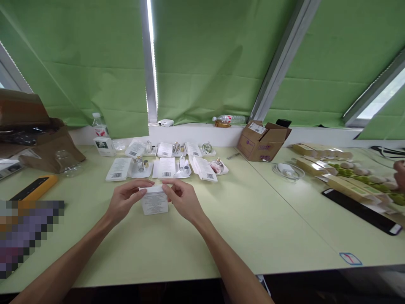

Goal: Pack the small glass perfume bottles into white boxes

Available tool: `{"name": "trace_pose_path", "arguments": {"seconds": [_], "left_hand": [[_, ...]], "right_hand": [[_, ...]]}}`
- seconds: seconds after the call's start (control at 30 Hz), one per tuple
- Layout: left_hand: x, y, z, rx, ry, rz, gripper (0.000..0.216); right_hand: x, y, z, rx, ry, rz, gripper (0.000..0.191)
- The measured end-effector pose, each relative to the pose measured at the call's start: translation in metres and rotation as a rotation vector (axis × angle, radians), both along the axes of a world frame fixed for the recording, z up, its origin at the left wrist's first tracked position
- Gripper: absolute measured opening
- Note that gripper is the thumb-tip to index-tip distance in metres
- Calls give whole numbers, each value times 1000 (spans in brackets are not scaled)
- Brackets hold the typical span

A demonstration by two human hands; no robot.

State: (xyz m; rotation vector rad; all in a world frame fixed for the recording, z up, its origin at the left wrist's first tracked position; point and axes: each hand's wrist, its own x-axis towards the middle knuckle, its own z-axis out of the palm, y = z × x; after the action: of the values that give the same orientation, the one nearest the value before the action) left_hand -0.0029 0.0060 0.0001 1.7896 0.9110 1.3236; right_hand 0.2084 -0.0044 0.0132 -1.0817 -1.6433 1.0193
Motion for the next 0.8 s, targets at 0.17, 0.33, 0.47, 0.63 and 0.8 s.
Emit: {"name": "trace_pose_path", "arguments": {"seconds": [0.17, 0.33, 0.47, 0.63, 0.8], "left_hand": [[2, -1, 2, 12, 27, 4, 17], [2, -1, 2, 16, 37, 25, 17], [2, -1, 2, 5, 31, 21, 18], [1, 0, 2, -17, 32, 16, 19], [2, 0, 3, -1, 71, 46, 20]], "right_hand": [[0, 0, -1, 4, -7, 7, 41], [1, -1, 0, 0, -8, 5, 40], [0, 0, -2, 5, -5, -1, 39], [-1, 1, -2, 10, -10, -7, 39], [-1, 1, -2, 29, -45, -13, 42]]}}
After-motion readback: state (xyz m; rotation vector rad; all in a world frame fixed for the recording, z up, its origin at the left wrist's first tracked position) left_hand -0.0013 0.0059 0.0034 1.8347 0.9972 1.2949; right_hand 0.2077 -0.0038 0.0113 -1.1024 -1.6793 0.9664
